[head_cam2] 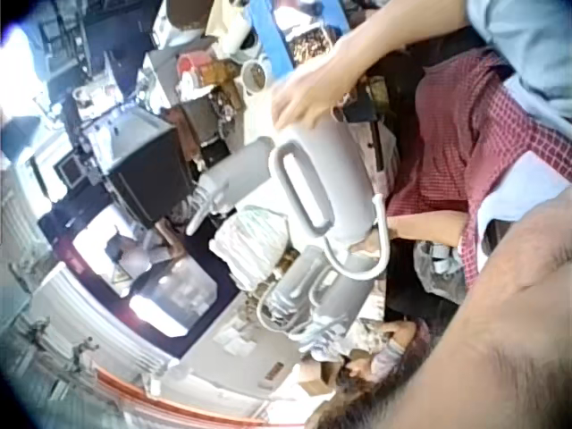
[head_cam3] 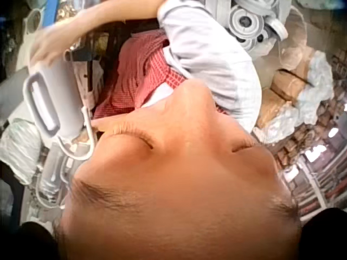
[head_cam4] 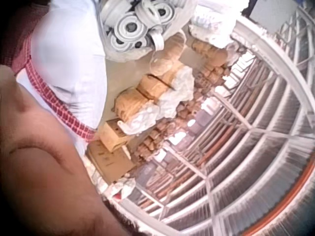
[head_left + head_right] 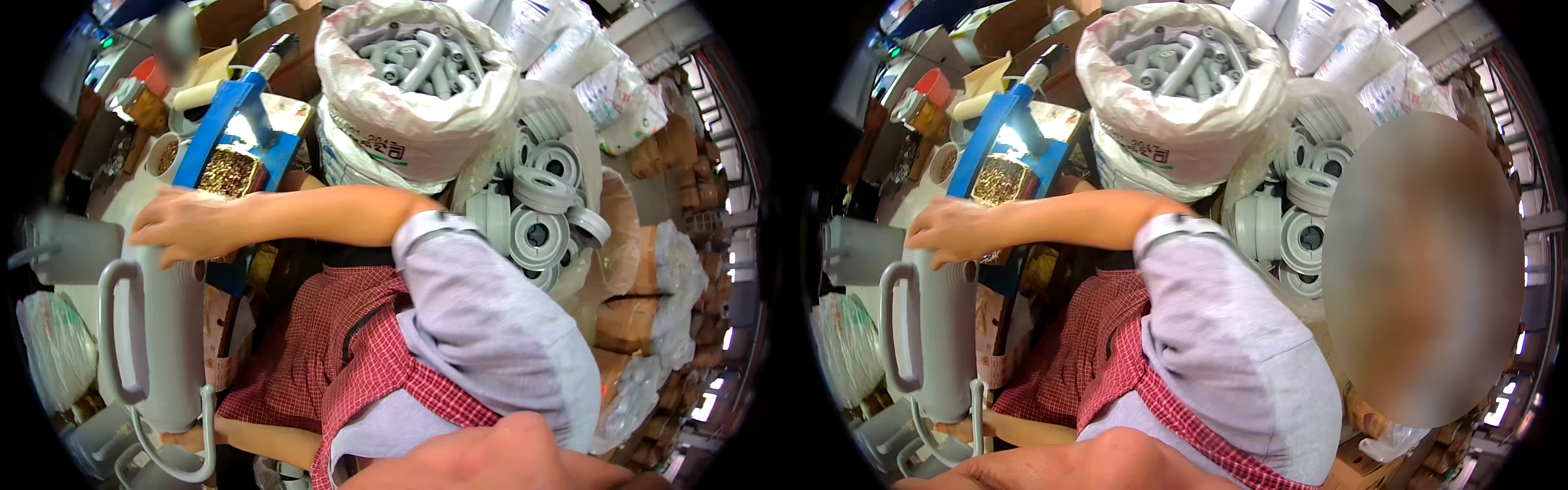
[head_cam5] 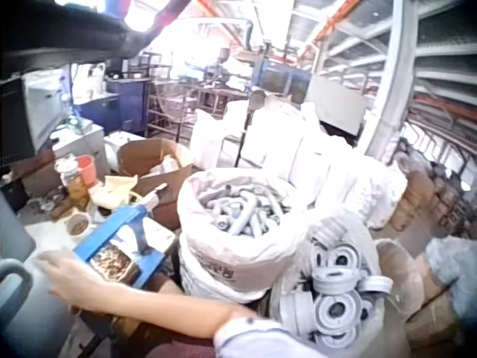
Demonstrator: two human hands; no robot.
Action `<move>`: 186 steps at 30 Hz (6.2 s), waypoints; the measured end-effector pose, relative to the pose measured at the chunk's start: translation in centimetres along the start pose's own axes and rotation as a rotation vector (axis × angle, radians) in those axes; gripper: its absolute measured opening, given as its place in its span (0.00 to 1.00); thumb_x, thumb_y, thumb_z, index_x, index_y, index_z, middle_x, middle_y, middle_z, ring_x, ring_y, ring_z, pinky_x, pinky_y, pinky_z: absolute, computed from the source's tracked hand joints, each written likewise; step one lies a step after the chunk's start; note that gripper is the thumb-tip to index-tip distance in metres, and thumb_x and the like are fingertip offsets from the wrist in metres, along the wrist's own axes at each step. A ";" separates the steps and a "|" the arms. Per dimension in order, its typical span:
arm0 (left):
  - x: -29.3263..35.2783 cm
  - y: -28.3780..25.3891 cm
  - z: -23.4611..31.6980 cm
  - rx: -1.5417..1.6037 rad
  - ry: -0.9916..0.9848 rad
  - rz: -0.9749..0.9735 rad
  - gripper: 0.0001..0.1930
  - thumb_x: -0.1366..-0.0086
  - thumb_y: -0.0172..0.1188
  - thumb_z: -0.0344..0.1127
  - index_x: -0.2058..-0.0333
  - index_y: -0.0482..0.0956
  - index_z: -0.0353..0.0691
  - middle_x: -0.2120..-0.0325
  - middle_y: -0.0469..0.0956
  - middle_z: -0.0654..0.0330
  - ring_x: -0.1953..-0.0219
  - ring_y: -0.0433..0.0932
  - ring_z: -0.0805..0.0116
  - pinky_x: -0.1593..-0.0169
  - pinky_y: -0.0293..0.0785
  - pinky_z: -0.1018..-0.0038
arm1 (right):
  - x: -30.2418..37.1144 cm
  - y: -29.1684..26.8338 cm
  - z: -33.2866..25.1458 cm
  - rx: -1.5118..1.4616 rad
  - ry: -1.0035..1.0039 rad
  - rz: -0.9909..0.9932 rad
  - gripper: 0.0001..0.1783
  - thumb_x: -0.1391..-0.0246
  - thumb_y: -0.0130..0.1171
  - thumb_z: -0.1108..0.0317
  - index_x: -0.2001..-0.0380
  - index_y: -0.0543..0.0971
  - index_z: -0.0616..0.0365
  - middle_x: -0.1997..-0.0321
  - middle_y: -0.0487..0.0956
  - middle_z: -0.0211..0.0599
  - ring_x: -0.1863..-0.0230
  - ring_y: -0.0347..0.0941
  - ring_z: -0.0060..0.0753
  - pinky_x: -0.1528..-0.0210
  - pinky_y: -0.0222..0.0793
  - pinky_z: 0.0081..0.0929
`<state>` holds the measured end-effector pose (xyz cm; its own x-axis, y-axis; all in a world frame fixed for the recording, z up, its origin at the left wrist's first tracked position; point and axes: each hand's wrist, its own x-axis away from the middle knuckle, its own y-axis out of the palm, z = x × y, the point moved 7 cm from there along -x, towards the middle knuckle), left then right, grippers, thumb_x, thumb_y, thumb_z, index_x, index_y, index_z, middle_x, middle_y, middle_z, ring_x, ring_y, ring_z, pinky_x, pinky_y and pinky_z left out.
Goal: The person assembles grey plastic kettles by hand, inserting small metal components into the base of each unit. They retrieve parts from a nearby bag and place the finished kettles on a table.
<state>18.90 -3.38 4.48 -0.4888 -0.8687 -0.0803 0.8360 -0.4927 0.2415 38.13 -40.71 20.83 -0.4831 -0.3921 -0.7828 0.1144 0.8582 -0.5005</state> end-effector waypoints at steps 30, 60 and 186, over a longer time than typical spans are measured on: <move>14.1 -13.7 5.1 0.190 -0.269 0.401 0.24 0.27 0.47 0.54 0.53 0.78 0.37 0.66 0.81 0.61 0.67 0.80 0.68 0.63 0.78 0.74 | 5.1 1.2 -9.4 -0.506 -0.164 -0.159 0.46 0.65 0.76 0.48 0.49 0.76 0.75 0.58 0.72 0.47 0.62 0.67 0.39 0.64 0.65 0.31; 18.2 -22.4 21.9 -0.272 0.369 0.323 0.20 0.37 0.55 0.41 0.85 0.71 0.35 0.87 0.71 0.60 0.80 0.68 0.72 0.54 0.64 0.63 | 24.9 20.4 -8.7 -0.991 1.298 -1.424 0.29 0.35 0.52 0.45 0.48 0.77 0.62 0.47 0.79 0.43 0.48 0.76 0.36 0.43 0.70 0.37; 4.6 5.8 8.8 0.181 -0.084 -0.827 0.37 0.34 0.47 0.68 0.53 0.78 0.33 0.56 0.73 0.51 0.54 0.75 0.58 0.40 0.69 0.48 | 5.5 3.4 -0.8 -0.435 0.289 -0.422 0.18 0.49 0.64 0.71 0.53 0.81 0.57 0.56 0.82 0.43 0.53 0.79 0.46 0.49 0.75 0.34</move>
<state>19.28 -9.74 14.06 -0.9477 -0.2228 -0.2284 0.1527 -0.9453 0.2883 35.22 -39.67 15.13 -0.6294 -0.6709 -0.3922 -0.4664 0.7298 -0.4998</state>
